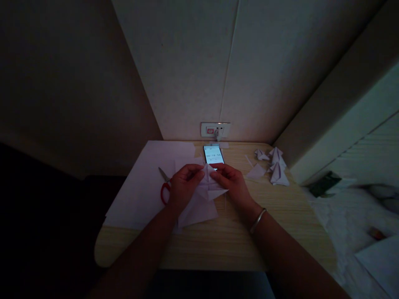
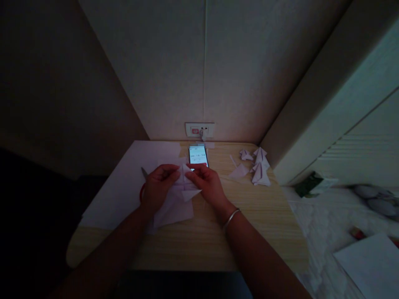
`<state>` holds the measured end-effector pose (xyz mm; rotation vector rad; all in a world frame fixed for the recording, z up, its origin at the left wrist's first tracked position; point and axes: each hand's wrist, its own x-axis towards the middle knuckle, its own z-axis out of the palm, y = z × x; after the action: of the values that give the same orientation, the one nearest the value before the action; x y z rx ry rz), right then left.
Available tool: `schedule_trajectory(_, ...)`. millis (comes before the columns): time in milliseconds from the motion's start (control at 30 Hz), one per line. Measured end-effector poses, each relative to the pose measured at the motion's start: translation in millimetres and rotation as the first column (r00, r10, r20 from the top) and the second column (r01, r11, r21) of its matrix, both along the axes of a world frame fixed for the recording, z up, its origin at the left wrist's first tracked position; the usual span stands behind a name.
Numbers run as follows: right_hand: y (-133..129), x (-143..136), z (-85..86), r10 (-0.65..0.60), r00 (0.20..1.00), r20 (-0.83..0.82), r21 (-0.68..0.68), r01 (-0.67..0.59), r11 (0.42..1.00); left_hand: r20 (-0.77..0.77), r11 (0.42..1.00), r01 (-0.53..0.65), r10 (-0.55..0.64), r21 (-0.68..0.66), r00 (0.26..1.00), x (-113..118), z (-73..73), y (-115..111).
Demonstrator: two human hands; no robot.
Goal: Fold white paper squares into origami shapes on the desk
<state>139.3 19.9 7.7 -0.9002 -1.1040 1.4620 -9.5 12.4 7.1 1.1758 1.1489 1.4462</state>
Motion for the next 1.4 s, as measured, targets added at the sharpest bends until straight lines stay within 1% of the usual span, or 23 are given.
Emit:
schedule_trajectory(100, 0.2, 0.0, -0.8, -0.015, 0.999, -0.029, -0.016, 0.014, 1.0, 0.002, 1.0, 0.026, -0.026, 0.002, 1.0, -0.5, 1.3, -0.2)
schedule_trajectory(300, 1.3, 1.4, -4.1, -0.099, 0.995, -0.006, -0.003, 0.099, 0.995, 0.027, 0.993, 0.108, -0.107, -0.04, 0.994, -0.8, 2.9, -0.6)
schedule_trajectory(467, 1.6, 2.4, -3.5, -0.115, 0.993, -0.003, 0.007, 0.115, 0.993, 0.024, 0.986, 0.167, -0.167, -0.027, 0.986, -2.0, 2.4, -0.2)
schedule_trajectory(600, 0.7, 1.8, -2.2, -0.124, 0.992, -0.001, -0.009, 0.124, 0.992, -0.018, 0.988, 0.152, -0.152, -0.02, 0.988, -3.7, 1.7, 0.3)
schedule_trajectory(700, 0.2, 1.3, -1.2, -0.12, 0.993, -0.006, -0.011, 0.12, 0.993, -0.044, 0.981, 0.193, -0.194, -0.029, 0.98, -4.4, 2.0, 0.4)
schedule_trajectory(833, 0.3, 1.4, -0.5, -0.135, 0.991, 0.025, -0.001, 0.135, 0.991, -0.088, 0.969, 0.247, -0.248, -0.03, 0.965, -4.9, 2.5, 0.7)
schedule_trajectory(1100, -0.2, 1.4, -1.8, -0.123, 0.992, 0.026, -0.013, 0.124, 0.992, -0.128, 0.961, 0.258, -0.269, -0.1, 0.955, -6.2, 0.1, -0.6)
schedule_trajectory(1233, -0.2, 2.1, -1.9, -0.139, 0.989, 0.056, 0.025, 0.137, 0.99, -0.144, 0.955, 0.283, -0.293, -0.083, 0.945, -7.2, 0.5, -1.5)
schedule_trajectory(1400, 0.1, 1.0, -2.3, -0.144, 0.988, 0.049, 0.024, 0.143, 0.989, -0.252, 0.946, 0.321, -0.32, -0.042, 0.913, -9.4, 0.4, -1.8)
